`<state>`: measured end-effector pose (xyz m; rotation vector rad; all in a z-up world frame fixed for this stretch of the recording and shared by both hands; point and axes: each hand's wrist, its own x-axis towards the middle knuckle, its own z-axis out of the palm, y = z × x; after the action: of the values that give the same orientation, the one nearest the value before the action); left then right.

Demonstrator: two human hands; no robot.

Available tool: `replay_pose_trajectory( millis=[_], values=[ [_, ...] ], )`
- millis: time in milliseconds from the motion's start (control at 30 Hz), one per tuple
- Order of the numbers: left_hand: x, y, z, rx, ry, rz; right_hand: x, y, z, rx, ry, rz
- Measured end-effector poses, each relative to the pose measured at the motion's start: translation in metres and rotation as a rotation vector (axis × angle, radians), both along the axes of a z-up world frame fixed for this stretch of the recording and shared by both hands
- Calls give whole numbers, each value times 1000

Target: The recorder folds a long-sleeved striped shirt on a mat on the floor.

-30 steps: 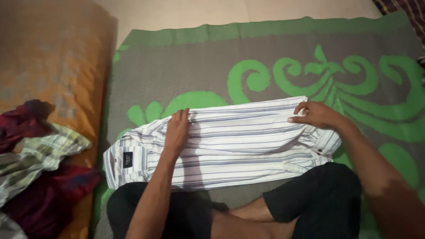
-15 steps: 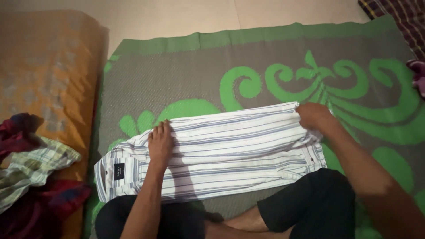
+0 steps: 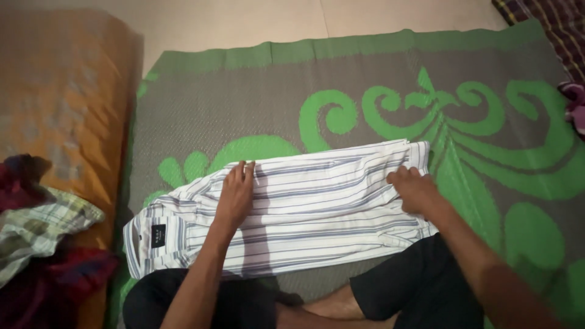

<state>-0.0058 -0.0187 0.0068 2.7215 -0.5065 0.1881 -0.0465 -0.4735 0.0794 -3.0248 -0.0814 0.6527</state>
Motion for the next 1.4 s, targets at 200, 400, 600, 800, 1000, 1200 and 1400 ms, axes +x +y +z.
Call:
replay_pose_trajectory(
  millis=[200,400,600,800,1000,1200,1400],
  values=[
    [-4,7,-7,37,51,-14,2,-10,-27,-178,-391,267],
    [0,12,-28,34,133,31,-8,-16,22,-259,-597,243],
    [-1,19,-43,70,126,94,-22,-63,-34,-398,-470,116],
    [3,18,-34,100,157,118,4,-83,-38,-279,-530,-111],
    [5,22,-31,98,191,131,48,-98,-36,135,-613,-174],
    [7,31,-31,52,191,181,73,-162,-84,509,-407,-323],
    [9,33,-37,13,203,256,59,-153,-81,974,-416,-672]
  ],
)
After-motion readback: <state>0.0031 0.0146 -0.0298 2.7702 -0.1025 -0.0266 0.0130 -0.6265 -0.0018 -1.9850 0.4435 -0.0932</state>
